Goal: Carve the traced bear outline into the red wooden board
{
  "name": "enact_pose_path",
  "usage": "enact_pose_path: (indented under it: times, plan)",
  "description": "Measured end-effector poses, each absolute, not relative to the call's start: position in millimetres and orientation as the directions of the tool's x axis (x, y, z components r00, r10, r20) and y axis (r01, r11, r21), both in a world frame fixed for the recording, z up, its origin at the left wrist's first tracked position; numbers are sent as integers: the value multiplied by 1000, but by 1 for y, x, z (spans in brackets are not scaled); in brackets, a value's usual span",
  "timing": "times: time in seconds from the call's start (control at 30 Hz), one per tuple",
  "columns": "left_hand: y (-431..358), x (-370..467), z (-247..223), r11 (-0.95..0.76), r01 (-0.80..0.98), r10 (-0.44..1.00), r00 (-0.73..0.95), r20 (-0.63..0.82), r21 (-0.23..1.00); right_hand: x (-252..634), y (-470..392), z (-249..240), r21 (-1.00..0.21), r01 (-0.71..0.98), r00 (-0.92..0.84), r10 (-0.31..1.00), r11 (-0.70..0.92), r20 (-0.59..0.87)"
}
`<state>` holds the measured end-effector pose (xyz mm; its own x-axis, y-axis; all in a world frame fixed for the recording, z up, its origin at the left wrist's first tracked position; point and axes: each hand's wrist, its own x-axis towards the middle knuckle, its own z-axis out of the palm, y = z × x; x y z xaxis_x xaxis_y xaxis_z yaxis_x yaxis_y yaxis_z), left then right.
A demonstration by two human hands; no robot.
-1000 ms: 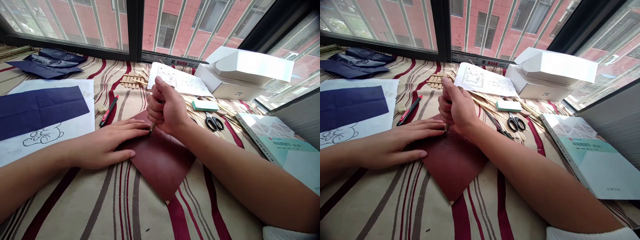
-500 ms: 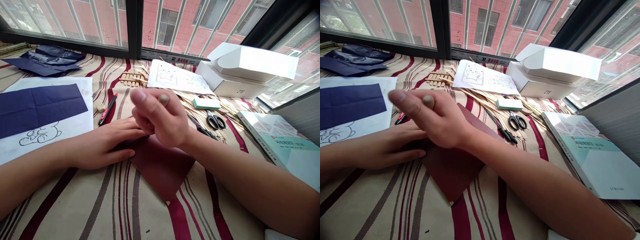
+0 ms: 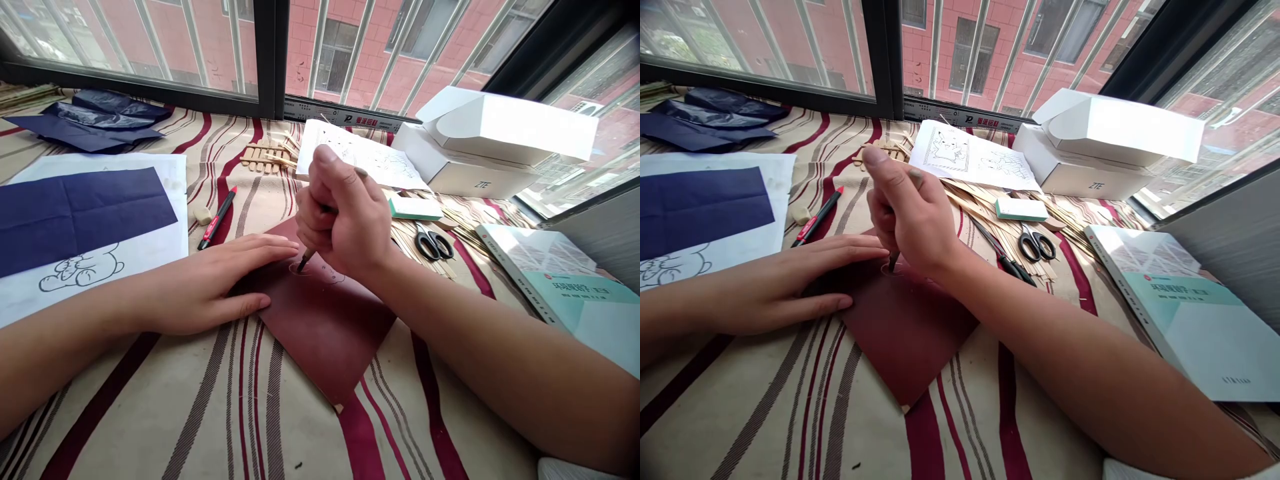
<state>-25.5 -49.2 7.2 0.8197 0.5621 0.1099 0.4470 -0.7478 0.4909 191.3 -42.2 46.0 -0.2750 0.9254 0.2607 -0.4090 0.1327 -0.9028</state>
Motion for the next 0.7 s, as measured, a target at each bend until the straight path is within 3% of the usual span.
enact_pose_path:
  times: [0.23,0.5,0.7]
  plan:
    - [-33,-40,-9,-698,591,679,726,110,404,191,-41,47,-888,-457,-283,937,57,206]
    - [-34,-43,-13,-726,546,622,780,62,418,189,-46,47,-896,-439,-287,934,70,213]
    - [-36,-41,-9,-697,582,653,757,35,419,185,-58,46,-958,-232,-248,942,170,227]
